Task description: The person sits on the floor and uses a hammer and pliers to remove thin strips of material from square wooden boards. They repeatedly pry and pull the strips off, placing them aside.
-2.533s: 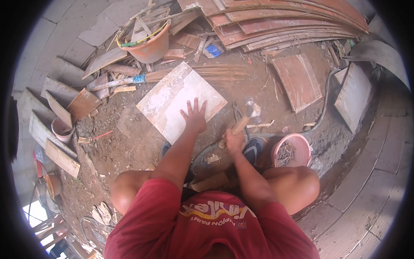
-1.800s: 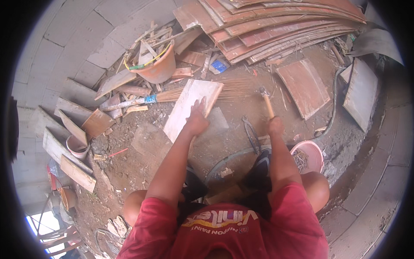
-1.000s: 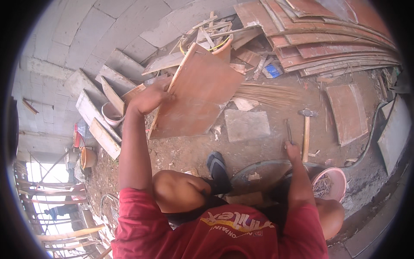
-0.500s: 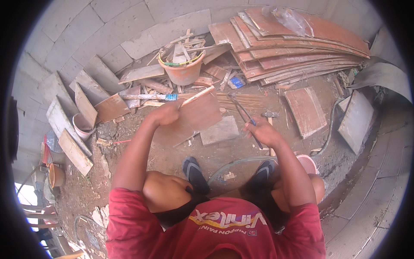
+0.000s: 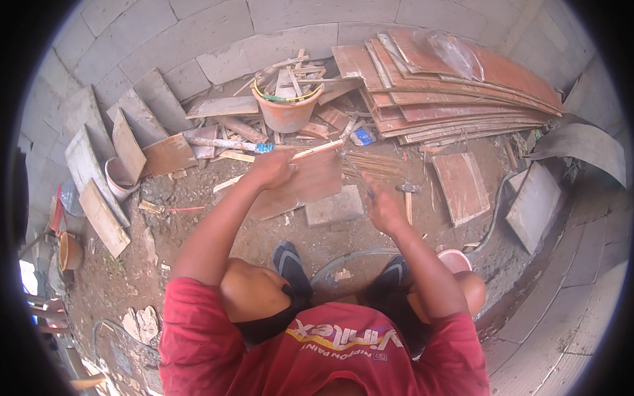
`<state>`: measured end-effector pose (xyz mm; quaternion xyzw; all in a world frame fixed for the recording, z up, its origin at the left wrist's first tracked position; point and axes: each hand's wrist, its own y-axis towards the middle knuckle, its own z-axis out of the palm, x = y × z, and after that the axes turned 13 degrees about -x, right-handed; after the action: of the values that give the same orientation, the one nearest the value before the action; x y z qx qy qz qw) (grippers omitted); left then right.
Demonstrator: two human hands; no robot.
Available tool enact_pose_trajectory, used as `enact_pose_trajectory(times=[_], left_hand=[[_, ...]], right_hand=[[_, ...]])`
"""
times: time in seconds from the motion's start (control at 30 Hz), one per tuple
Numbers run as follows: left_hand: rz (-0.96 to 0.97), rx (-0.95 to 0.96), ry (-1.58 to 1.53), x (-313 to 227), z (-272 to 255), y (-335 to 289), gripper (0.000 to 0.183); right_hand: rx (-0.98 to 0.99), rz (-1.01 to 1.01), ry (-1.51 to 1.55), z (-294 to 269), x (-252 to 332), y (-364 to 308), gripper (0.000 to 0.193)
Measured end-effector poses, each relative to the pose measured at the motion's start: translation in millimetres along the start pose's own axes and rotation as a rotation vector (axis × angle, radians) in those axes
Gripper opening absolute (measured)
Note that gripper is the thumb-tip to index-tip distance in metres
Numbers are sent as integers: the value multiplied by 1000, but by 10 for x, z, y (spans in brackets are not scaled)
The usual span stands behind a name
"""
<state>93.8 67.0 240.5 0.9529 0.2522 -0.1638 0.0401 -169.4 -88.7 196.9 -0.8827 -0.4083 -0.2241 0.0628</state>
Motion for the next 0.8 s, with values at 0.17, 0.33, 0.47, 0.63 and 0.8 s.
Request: enact_pose_trajectory(times=[0.17, 0.33, 0.47, 0.63, 0.8], left_hand=[[17, 19, -4, -108, -47, 2, 42], [71, 2, -35, -183, 72, 34, 40], [86, -20, -63, -305, 81, 19, 38], [140, 15, 19, -437, 169, 26, 30], [146, 54, 84, -853, 287, -85, 25]], right_hand=[[4, 63, -84, -189, 222, -114, 54], [-8, 109, -252, -337, 326, -169, 52], [-23, -15, -327, -348, 103, -198, 52], [149, -5, -304, -758, 146, -113, 47], [363, -75, -427, -1201, -109, -56, 36]])
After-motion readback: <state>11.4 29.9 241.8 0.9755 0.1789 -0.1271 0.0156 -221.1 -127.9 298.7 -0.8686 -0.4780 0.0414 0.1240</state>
